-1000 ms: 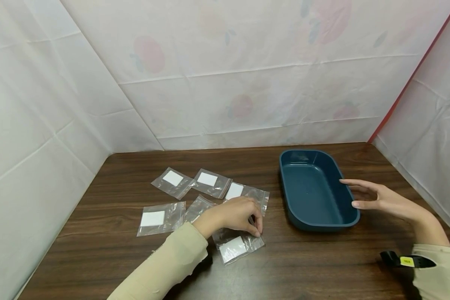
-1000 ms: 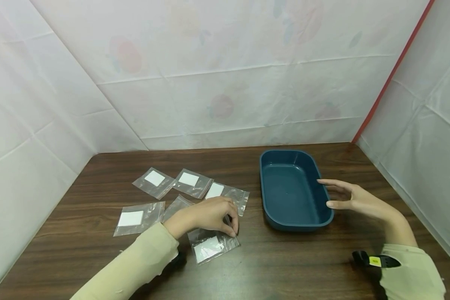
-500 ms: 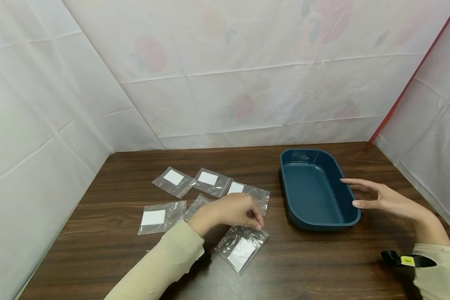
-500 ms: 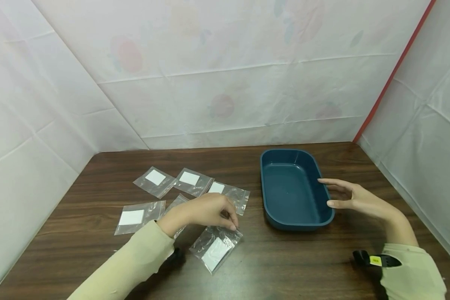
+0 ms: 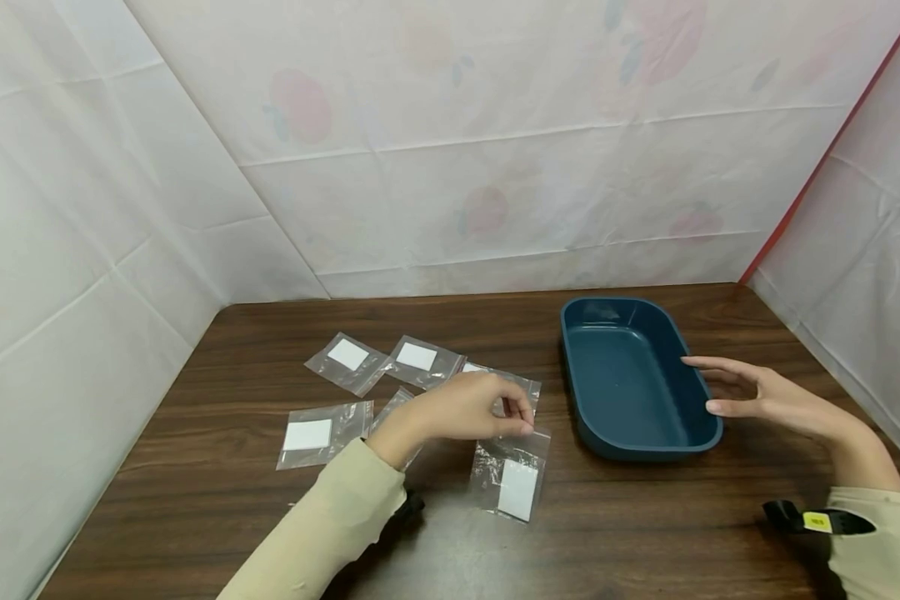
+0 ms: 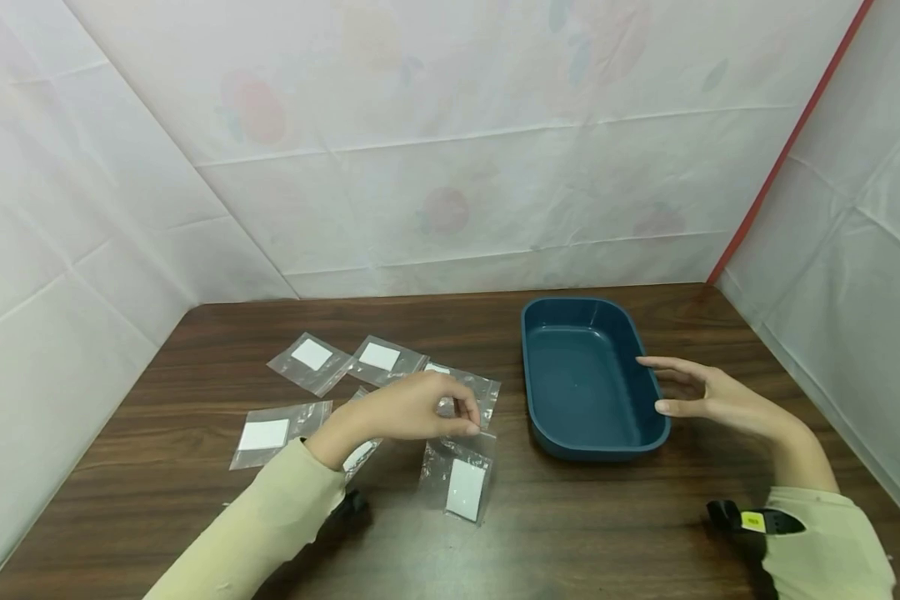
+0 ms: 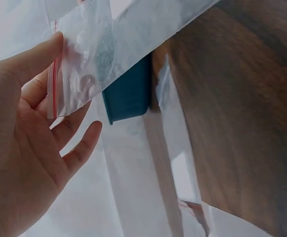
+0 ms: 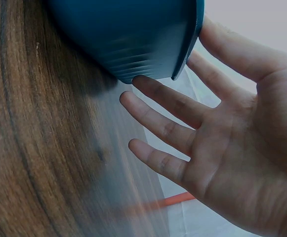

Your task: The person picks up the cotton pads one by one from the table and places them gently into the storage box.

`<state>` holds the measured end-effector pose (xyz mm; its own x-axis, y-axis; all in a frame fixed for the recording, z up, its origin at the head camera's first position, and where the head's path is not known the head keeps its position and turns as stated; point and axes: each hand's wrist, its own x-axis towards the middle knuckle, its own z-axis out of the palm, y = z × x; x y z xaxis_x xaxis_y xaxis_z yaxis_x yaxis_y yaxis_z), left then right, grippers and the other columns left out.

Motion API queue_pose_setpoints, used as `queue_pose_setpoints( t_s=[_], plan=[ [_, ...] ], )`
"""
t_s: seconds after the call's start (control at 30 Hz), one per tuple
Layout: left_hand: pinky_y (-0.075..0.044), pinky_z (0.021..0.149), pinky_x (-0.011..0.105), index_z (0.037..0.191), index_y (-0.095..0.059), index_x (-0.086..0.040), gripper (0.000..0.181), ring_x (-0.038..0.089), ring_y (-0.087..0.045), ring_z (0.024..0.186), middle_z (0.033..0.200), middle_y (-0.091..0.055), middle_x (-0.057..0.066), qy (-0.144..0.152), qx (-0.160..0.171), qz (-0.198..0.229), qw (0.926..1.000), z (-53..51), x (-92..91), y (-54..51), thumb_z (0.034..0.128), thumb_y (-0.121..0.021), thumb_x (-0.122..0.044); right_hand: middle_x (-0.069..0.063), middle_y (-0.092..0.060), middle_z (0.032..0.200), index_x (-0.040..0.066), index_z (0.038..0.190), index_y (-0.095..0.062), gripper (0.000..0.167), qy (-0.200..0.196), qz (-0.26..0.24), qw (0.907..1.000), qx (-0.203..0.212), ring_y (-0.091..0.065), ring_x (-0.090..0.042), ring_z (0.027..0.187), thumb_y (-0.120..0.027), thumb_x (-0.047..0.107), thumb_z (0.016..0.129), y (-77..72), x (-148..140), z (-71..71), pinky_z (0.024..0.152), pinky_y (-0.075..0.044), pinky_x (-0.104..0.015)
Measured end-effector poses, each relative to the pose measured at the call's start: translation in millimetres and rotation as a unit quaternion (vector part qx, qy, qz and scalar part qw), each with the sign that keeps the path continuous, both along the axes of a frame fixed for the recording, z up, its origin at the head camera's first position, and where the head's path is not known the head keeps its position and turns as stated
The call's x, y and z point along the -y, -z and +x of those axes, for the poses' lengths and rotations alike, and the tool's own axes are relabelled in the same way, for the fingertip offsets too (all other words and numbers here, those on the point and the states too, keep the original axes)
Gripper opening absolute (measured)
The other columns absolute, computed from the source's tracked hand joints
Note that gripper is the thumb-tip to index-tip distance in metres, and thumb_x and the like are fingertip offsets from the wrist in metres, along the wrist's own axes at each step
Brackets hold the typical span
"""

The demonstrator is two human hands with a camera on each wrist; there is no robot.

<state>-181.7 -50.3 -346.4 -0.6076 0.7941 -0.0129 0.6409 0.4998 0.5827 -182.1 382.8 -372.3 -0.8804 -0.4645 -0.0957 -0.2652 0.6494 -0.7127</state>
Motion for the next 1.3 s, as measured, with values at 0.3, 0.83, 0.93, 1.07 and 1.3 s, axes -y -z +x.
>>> queue_pose_setpoints(
  t_s=[0.3, 0.83, 0.93, 1.07, 1.3],
  plan=[
    [-0.048, 0.076, 0.021, 0.091, -0.070, -0.026, 0.005, -0.004, -0.058, 0.082, 0.084, -0.064, -0.021, -0.004, -0.026, 0.048, 0.9985, -0.2, -1.9, -13.1, 0.0951, -0.070, -0.029, -0.020, -0.036, 0.152, 0.016, 0.153, -0.037, 0.061, 0.002, 0.004, 1.0000, 0.002, -0.039, 0.014, 0.117, -0.063, 0.019, 0.099, -0.2, 0, 0.1, 0.082, -0.049, -0.025],
    [-0.049, 0.077, 0.024, 0.101, -0.072, -0.026, 0.010, -0.002, -0.057, 0.086, 0.094, -0.066, -0.021, -0.029, -0.063, 0.119, 0.9905, -3.4, -20.2, -45.8, 0.0955, -0.068, -0.032, -0.020, -0.037, 0.151, 0.015, 0.153, -0.038, 0.061, -0.003, 0.007, 1.0000, -0.004, -0.040, 0.015, 0.117, -0.064, 0.018, 0.098, 1.3, 1, -2.2, 0.083, -0.049, -0.023],
    [-0.048, 0.077, 0.022, 0.101, -0.072, -0.027, 0.010, -0.003, -0.056, 0.087, 0.094, -0.065, -0.022, -0.029, -0.073, 0.126, 0.9890, -4.2, -26.5, -52.8, 0.0956, -0.068, -0.034, -0.019, -0.038, 0.151, 0.017, 0.153, -0.038, 0.061, -0.002, 0.015, 0.9999, -0.007, -0.045, 0.001, 0.124, -0.064, 0.019, 0.098, 0.8, 0, -1.8, 0.084, -0.048, -0.023],
    [-0.045, 0.075, 0.020, 0.102, -0.071, -0.029, 0.011, -0.005, -0.055, 0.087, 0.092, -0.064, -0.023, -0.040, -0.086, 0.129, 0.9871, -5.1, -35.0, -57.0, 0.0959, -0.067, -0.036, -0.019, -0.038, 0.151, 0.017, 0.153, -0.038, 0.061, 0.001, 0.022, 0.9997, -0.009, -0.046, -0.034, 0.130, -0.064, 0.020, 0.098, 0.5, 0, -1.3, 0.084, -0.048, -0.023],
    [-0.044, 0.074, 0.017, 0.104, -0.070, -0.028, 0.012, -0.006, -0.052, 0.085, 0.090, -0.061, -0.022, -0.061, -0.101, 0.144, 0.9824, -8.9, -49.6, -56.9, 0.0982, -0.063, -0.036, -0.022, -0.038, 0.151, 0.012, 0.153, -0.037, 0.061, 0.007, 0.018, 0.9998, -0.001, -0.043, -0.047, 0.129, -0.064, 0.020, 0.098, 0.2, 1, -1.0, 0.087, -0.049, -0.042]
  ],
)
